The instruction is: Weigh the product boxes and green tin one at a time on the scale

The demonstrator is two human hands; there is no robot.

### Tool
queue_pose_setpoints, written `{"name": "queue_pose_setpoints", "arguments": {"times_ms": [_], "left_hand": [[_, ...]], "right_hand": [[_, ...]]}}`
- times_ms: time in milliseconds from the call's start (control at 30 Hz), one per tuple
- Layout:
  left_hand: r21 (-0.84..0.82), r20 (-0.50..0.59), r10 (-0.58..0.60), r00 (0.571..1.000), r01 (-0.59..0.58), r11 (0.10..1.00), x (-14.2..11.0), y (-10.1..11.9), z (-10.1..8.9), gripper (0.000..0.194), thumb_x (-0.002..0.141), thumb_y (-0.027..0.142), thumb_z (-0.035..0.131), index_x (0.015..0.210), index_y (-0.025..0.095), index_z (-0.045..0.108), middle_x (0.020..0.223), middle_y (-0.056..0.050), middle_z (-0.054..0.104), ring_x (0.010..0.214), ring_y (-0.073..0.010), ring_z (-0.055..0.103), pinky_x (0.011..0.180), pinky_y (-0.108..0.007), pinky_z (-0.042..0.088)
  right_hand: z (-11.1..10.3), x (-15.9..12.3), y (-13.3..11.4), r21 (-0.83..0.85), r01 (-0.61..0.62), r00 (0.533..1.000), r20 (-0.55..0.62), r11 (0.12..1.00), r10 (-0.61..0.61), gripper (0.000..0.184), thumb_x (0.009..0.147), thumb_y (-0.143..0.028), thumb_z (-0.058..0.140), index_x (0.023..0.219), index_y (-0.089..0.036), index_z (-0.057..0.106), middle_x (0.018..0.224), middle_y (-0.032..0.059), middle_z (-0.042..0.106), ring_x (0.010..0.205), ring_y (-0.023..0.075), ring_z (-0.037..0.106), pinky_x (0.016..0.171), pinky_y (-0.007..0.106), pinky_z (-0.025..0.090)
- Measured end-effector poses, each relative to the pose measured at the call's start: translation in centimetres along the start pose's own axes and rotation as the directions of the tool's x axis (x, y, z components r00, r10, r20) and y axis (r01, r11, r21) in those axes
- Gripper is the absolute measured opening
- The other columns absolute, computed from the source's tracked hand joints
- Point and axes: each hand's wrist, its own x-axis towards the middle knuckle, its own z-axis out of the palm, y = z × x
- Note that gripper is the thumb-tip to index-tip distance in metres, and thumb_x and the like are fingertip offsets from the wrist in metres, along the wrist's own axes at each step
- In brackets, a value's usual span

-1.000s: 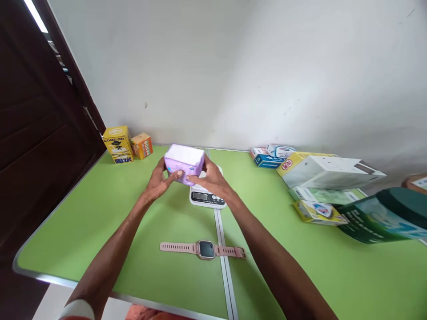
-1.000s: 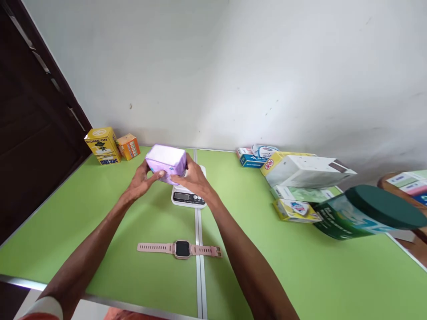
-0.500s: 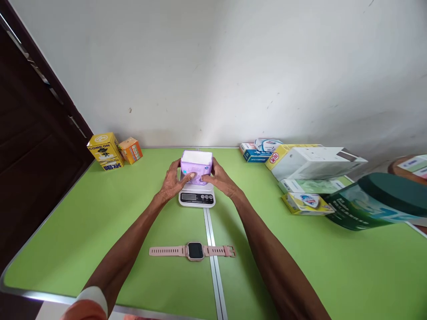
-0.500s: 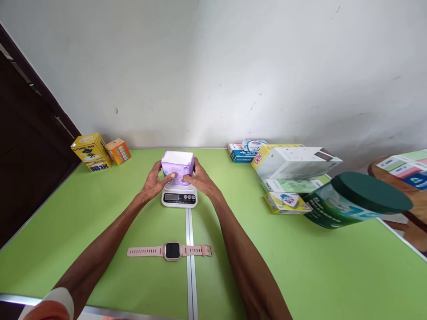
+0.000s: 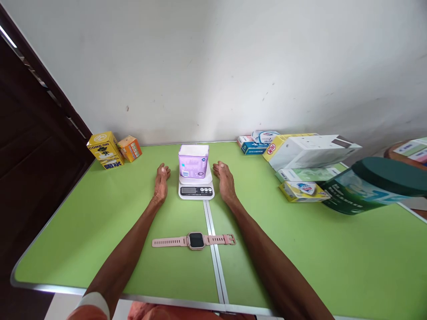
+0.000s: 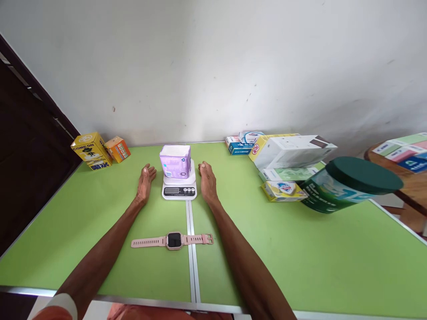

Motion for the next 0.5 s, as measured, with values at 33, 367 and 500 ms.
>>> {"name": "queue_pose_setpoints", "arguments": {"times_ms": [33,367,500], "left_hand": [[0.004,0.001,0.0,1.0,0.0,1.0,-0.2,0.0,0.1,0.11,0.088,0.103,0.044,0.156,0.018,0.055,0.157,-0.025,0.064,0.145,-0.0361,0.068,0.128,-0.056,0.05],[0.087,-0.006,0.042,0.999,-0.041,0.995,-1.0,0.4,0.1,0.104,0.091,0.101,0.04,0.15,0.018,0.06,0.144,-0.023,0.07,0.135,-0.0357,0.073,0.119,-0.057,0.058],[0.096,-0.014,0.063,0.998,-0.062,0.993,-1.2,0.6,0.2,0.096,0.093,0.098,0.044,0.146,0.02,0.062,0.142,-0.022,0.071,0.134,-0.0364,0.073,0.119,-0.06,0.057]], "right_hand": [[0.1,-0.1,-0.1,0.023,-0.024,0.999,-0.026,0.999,0.025,0.083,0.093,-0.098,0.042,0.124,-0.026,0.068,0.123,0.0128,0.078,0.124,0.0299,0.074,0.121,0.057,0.055],[0.1,-0.6,-0.6,0.092,-0.064,0.994,-0.082,0.994,0.071,0.079,0.088,-0.1,0.047,0.105,-0.025,0.066,0.115,0.0119,0.079,0.113,0.0288,0.077,0.117,0.056,0.058],[0.1,-0.5,-0.5,0.059,-0.053,0.995,-0.079,0.997,0.058,0.08,0.09,-0.099,0.043,0.108,-0.025,0.068,0.113,0.012,0.078,0.113,0.0291,0.077,0.115,0.056,0.06]]}}
